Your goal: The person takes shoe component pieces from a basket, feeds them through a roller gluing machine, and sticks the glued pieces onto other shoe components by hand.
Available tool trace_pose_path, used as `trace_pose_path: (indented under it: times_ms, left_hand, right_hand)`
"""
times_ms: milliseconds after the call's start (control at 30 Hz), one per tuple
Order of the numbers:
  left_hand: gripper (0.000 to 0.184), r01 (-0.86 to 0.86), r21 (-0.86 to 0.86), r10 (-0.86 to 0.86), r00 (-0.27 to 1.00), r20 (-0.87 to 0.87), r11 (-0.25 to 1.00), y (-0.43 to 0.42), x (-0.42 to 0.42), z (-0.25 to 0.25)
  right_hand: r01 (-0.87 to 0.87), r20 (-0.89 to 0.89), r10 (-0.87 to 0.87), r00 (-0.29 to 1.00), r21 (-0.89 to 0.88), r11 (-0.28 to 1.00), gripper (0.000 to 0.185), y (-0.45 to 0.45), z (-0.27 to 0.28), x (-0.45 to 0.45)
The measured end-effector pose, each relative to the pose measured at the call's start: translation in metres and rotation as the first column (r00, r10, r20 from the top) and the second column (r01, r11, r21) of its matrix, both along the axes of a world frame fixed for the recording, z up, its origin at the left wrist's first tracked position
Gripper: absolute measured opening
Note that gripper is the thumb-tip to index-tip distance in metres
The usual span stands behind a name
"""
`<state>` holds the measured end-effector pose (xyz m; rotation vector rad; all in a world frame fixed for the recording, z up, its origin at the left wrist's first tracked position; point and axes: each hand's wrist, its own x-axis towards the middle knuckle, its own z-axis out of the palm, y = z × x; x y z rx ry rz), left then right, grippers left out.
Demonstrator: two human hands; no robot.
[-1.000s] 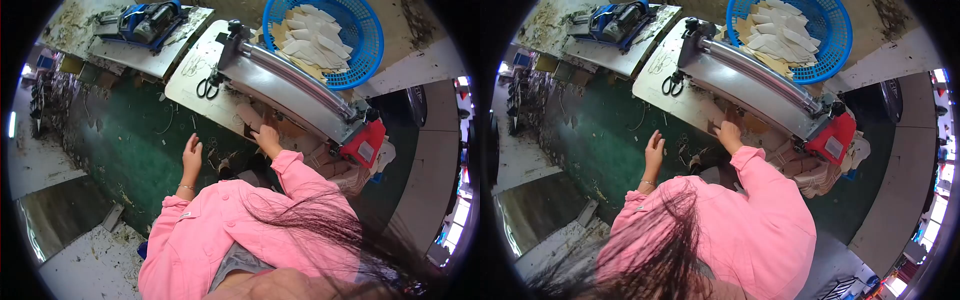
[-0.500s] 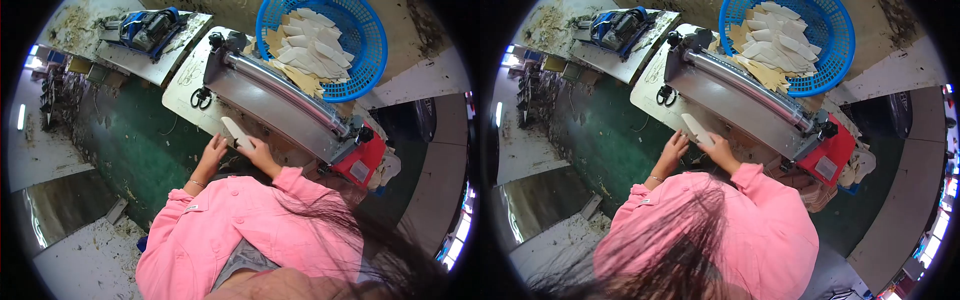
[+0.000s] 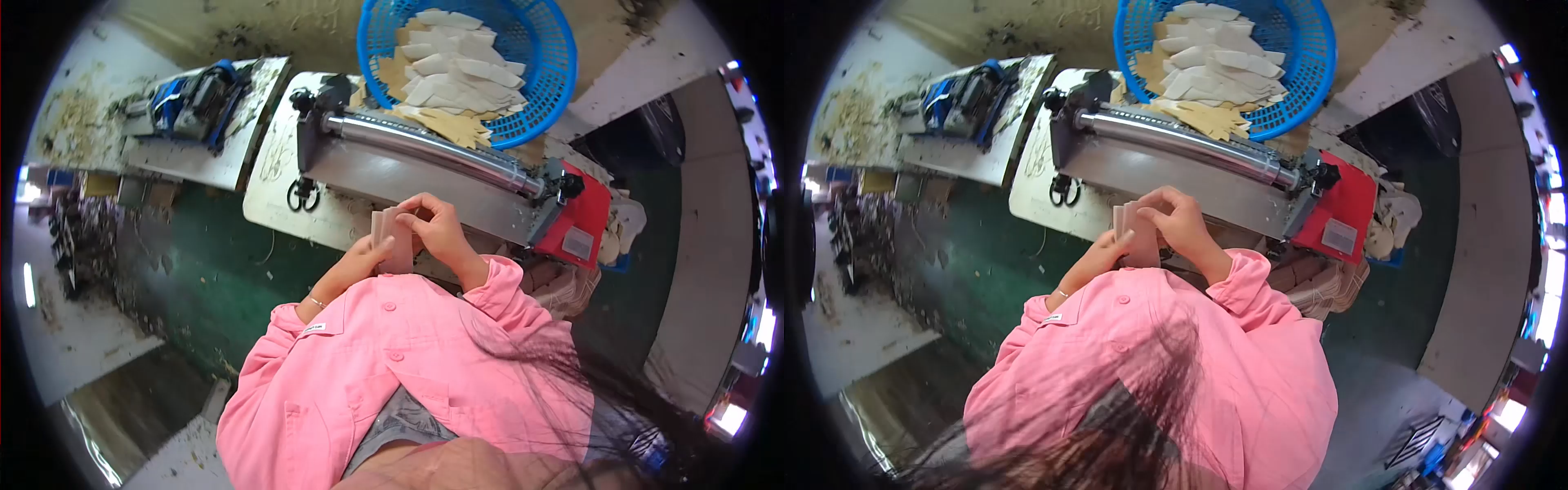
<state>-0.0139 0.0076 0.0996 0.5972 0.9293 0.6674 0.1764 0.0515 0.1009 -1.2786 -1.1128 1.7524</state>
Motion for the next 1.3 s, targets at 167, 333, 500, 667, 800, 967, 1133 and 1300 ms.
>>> trace_pose_path:
  times_ms: [167,333,500,667,800,967,1133,1300]
  left_hand:
    - [0.035,0.029,0.155,-0.022,0.999,-0.045,0.988,0.023,-0.013,-0.017]
    - [0.038,0.158,0.296,-0.074,0.959,-0.275,0.942,0.042,-0.027,-0.043]
    - [0.041,-0.037,0.017,0.037,0.999,0.027,0.999,0.048,-0.025,-0.014]
    - [0.05,0.229,0.291,-0.132,0.939,-0.318,0.929,0.062,-0.036,-0.026]
    - [0.058,-0.265,0.082,0.27,0.962,-0.053,0.961,0.068,-0.045,-0.025]
    - [0.072,-0.08,-0.2,0.183,0.799,0.573,0.976,0.057,-0.043,-0.009]
    - [0.038,-0.298,-0.084,0.307,0.941,0.141,0.951,0.068,-0.028,-0.008]
    - [0.033,-0.304,-0.047,0.304,0.952,-0.022,0.951,0.071,-0.011,-0.02]
  right_hand:
    - [0.141,-0.056,-0.132,0.99,0.19,0.972,0.024,-0.001,-0.01,-0.007]
    - [0.063,0.181,-0.117,0.977,0.279,0.958,0.025,0.006,-0.021,-0.002]
    - [0.143,0.025,-0.153,0.988,0.223,0.964,0.023,0.012,-0.007,-0.005]
    - [-0.021,0.346,-0.157,0.925,0.459,0.888,0.017,0.017,0.0,-0.004]
    - [0.33,0.0,-0.388,0.922,0.527,0.784,0.021,0.011,0.047,0.008]
    - [-0.204,0.364,-0.293,0.884,0.864,0.46,0.024,-0.014,0.024,-0.023]
    - [-0.009,0.158,-0.12,0.98,0.639,0.769,0.021,-0.019,-0.009,-0.023]
    - [0.094,0.375,-0.202,0.905,0.288,0.953,0.024,-0.029,-0.013,-0.039]
